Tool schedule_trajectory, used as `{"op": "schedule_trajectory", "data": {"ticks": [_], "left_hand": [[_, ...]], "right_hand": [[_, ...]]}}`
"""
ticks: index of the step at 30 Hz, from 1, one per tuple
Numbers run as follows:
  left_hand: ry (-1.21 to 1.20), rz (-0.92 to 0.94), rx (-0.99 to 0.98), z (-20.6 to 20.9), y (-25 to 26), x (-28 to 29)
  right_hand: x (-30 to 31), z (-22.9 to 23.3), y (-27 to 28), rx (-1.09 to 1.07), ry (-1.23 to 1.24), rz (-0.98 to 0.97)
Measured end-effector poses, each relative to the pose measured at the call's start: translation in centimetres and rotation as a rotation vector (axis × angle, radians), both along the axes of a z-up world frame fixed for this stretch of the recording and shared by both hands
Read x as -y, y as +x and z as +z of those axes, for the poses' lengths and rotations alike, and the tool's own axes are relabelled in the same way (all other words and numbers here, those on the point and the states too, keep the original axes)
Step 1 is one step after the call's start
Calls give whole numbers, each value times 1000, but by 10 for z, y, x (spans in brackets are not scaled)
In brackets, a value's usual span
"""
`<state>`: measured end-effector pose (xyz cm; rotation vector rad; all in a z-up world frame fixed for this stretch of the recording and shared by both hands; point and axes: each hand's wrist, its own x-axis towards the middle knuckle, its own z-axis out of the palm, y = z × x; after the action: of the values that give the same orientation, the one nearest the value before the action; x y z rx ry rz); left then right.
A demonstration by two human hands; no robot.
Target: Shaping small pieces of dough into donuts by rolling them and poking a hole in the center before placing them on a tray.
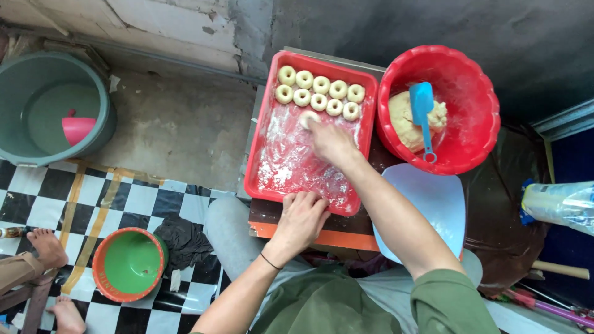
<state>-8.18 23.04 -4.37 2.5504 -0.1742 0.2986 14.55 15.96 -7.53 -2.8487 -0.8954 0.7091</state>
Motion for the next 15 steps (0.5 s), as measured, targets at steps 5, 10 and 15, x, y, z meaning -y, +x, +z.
{"op": "schedule_trajectory", "data": {"ticks": [5, 10, 15], "left_hand": [[11, 2, 47, -5, 1, -3], [10, 15, 89, -5, 2, -6], [-20, 6, 61, -6, 1, -6]], "right_hand": [[-56, 14, 1, -20, 24, 57], [-80, -13, 22, 29, 20, 69], [-81, 32, 22, -63, 69, 66]]}}
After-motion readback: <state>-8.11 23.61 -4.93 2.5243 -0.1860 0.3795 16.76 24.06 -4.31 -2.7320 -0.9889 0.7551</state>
